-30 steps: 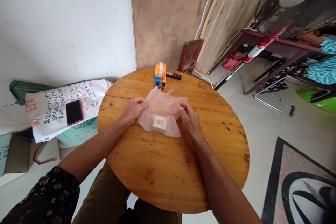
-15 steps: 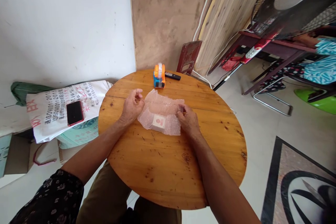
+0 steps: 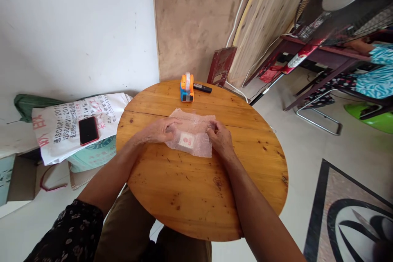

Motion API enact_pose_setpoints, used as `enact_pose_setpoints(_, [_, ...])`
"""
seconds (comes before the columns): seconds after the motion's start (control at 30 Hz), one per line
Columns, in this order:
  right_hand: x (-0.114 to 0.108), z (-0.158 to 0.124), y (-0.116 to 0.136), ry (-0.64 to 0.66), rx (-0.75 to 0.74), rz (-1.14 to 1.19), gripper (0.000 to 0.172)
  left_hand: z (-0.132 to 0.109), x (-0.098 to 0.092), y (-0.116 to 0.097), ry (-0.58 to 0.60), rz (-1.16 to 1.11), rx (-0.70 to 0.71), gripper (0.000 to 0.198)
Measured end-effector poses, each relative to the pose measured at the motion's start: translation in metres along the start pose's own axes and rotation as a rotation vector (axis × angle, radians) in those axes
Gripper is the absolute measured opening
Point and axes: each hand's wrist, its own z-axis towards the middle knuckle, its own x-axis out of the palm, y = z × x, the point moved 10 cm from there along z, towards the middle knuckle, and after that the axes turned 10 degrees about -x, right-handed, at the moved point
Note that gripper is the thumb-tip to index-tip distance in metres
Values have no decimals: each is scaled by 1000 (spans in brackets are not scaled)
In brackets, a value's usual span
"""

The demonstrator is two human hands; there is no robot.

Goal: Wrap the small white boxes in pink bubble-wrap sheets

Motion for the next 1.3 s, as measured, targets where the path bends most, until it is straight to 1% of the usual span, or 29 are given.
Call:
enact_pose_setpoints(0.1, [1,2,-7,-20,10,32,45,-13,-2,-16,66,-141,45,50])
enact_pose_setpoints(0.17, [1,3,-10,-27,7,51,44,-31,5,-33,157,-176,89,51])
enact_pose_setpoints(0.23, [2,3,-11,-28,-3,69,44,-56,27,-48,331,-122,128,50])
enact_pose_setpoints(0.27, [3,3,-10,-25,-12,76,44,-70,38,-54,405,-60,154,48])
enact_pose_setpoints(0.3, [3,3,-9,-23,-23,79,44,-82,47,-58,435,12,180,45])
enact_pose_setpoints(0.33, [3,3,-7,-23,-36,75,44,-91,51,-61,402,95,208,43])
enact_pose_setpoints(0.37, [3,2,-5,-23,-50,65,45,-97,51,-62,342,160,218,43])
enact_pose_setpoints(0.4, [3,2,-3,-23,-64,47,45,-102,55,-61,336,197,209,42])
enact_pose_setpoints(0.5, [4,-1,5,-7,-115,-42,45,-109,62,-54,398,190,148,35])
enact_pose_setpoints(0.53, [5,-2,8,4,-138,-77,44,-107,61,-53,403,160,115,31])
enact_pose_setpoints(0.57, [6,-3,11,14,-162,-110,43,-103,56,-51,374,126,78,27])
enact_pose_setpoints(0.6, [6,-4,14,22,-182,-138,41,-96,48,-49,314,93,38,25])
enact_pose_setpoints(0.63, [7,-5,15,29,-194,-157,40,-88,38,-47,229,62,3,24])
enact_pose_setpoints(0.67, [7,-6,16,33,-198,-167,39,-79,27,-45,117,39,-24,27])
enact_pose_setpoints(0.7, [7,-6,15,36,-196,-171,39,-71,17,-42,11,24,-40,32])
enact_pose_setpoints(0.73, [7,-6,14,38,-192,-168,40,-65,9,-39,-83,14,-34,41])
enact_pose_setpoints(0.77, [7,-6,13,39,-188,-162,41,-58,6,-36,-133,11,-23,53])
enact_pose_setpoints(0.87, [7,-4,9,32,-188,-144,45,-43,15,-23,-171,33,38,82])
enact_pose_setpoints(0.9, [7,-3,8,32,-189,-143,46,-40,22,-16,-158,52,40,89])
enact_pose_setpoints(0.97, [9,-3,6,38,-188,-145,47,-36,36,0,-126,91,-7,97])
enact_pose_setpoints(1.03, [11,-2,6,45,-190,-145,47,-37,45,7,-128,153,-28,99])
enact_pose_setpoints(1.1, [11,-3,9,45,-189,-141,45,-41,49,7,-148,222,-39,94])
enact_pose_setpoints(1.17, [9,-4,11,39,-184,-130,44,-45,50,4,-162,278,-46,92])
enact_pose_setpoints(1.3, [1,0,12,8,-155,-77,40,-47,51,1,-166,309,-48,100])
